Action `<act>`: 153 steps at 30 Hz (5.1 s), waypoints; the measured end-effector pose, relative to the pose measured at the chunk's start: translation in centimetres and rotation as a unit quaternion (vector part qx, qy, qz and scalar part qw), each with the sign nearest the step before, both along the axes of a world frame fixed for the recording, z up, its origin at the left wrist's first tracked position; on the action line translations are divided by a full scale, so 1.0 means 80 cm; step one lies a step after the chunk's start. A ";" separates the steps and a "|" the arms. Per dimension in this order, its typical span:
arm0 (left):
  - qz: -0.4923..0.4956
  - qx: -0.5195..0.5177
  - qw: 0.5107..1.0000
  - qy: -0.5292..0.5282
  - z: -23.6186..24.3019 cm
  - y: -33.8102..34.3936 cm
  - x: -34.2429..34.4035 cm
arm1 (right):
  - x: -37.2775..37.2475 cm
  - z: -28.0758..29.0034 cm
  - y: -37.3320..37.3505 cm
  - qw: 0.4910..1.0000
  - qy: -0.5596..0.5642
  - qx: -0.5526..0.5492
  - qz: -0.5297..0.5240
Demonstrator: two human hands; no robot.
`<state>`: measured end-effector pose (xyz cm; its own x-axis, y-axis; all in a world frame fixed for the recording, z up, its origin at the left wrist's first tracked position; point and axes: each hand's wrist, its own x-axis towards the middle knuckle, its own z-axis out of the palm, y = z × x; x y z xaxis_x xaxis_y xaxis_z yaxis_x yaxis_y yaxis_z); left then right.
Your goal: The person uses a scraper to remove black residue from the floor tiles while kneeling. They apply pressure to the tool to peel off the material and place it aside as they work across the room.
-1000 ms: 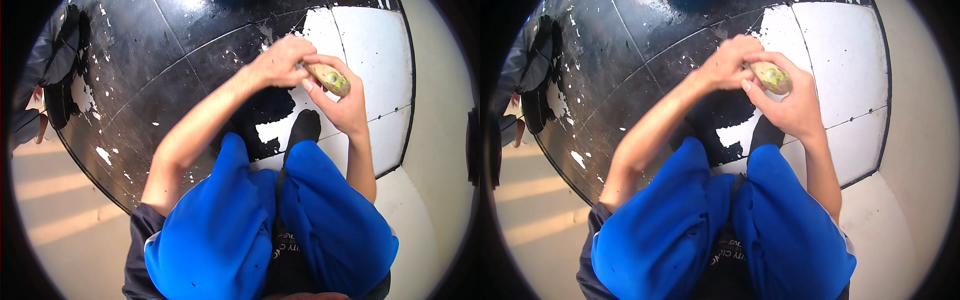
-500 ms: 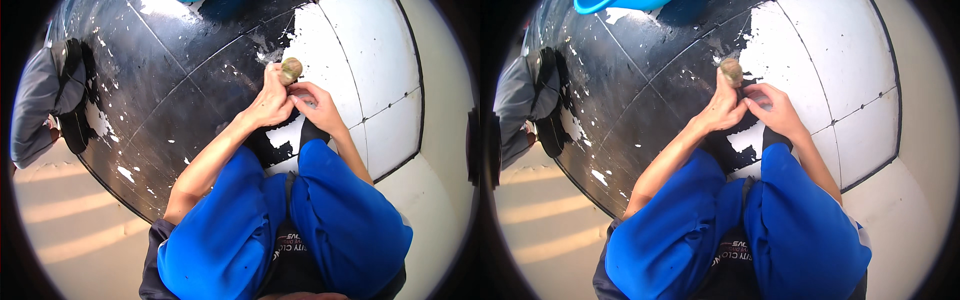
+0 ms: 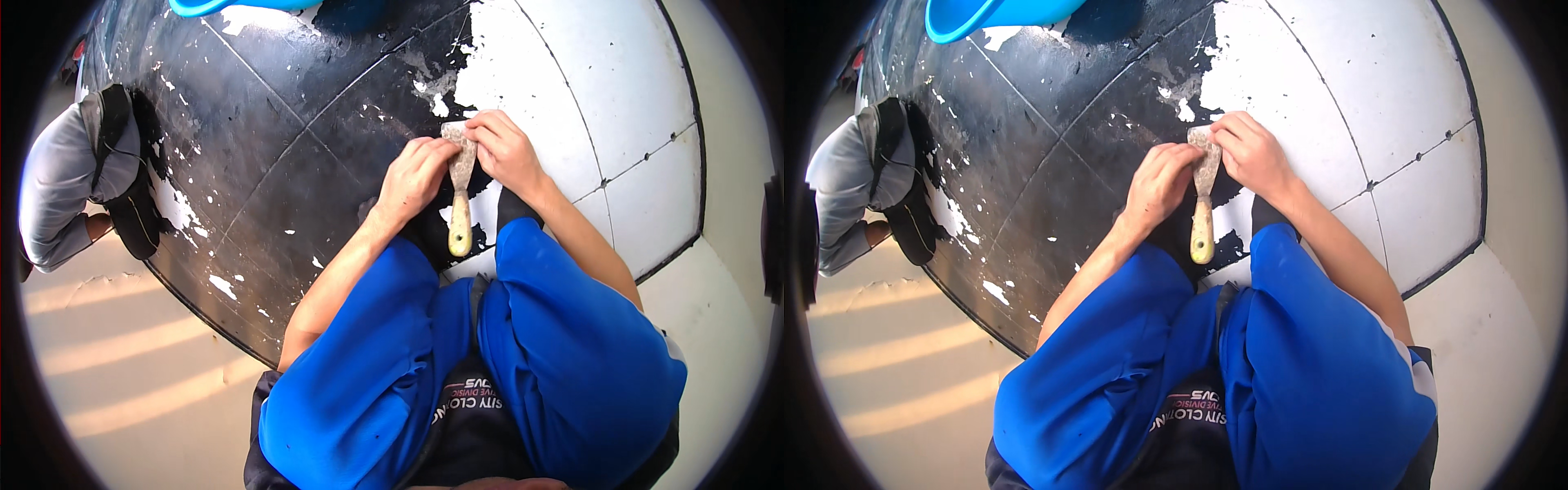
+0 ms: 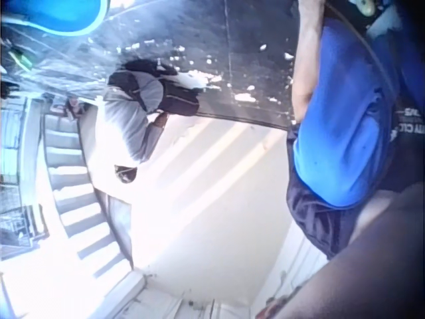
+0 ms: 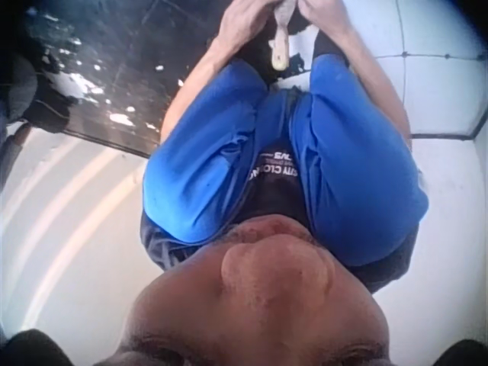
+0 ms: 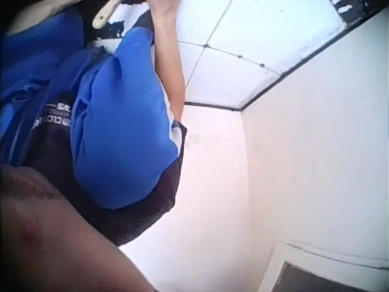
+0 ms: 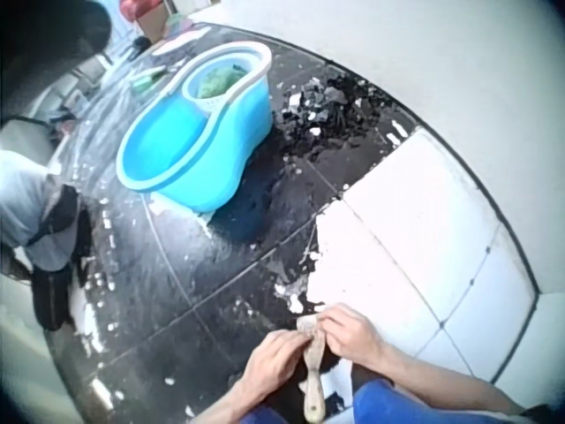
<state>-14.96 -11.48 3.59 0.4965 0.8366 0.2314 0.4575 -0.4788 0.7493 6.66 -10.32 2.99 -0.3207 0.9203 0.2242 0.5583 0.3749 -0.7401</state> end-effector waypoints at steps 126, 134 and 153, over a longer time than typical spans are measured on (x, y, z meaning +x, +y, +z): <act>-0.099 -0.113 0.973 -0.176 -0.013 0.118 0.172 | 0.005 0.193 0.081 0.912 -0.272 -0.283 -0.117; -0.164 -0.152 0.959 -0.173 -0.008 0.113 0.152 | -0.001 0.196 0.075 0.908 -0.244 -0.326 -0.095; -0.032 0.018 0.976 -0.213 -0.047 0.129 0.143 | 0.001 0.166 0.080 0.933 -0.259 -0.243 -0.052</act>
<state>-3.53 -1.15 -0.15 0.4006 0.7946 0.4562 0.0766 -0.5252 0.8475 6.78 -3.88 16.24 -0.1739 0.9054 -0.3873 0.9031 -0.0102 -0.4293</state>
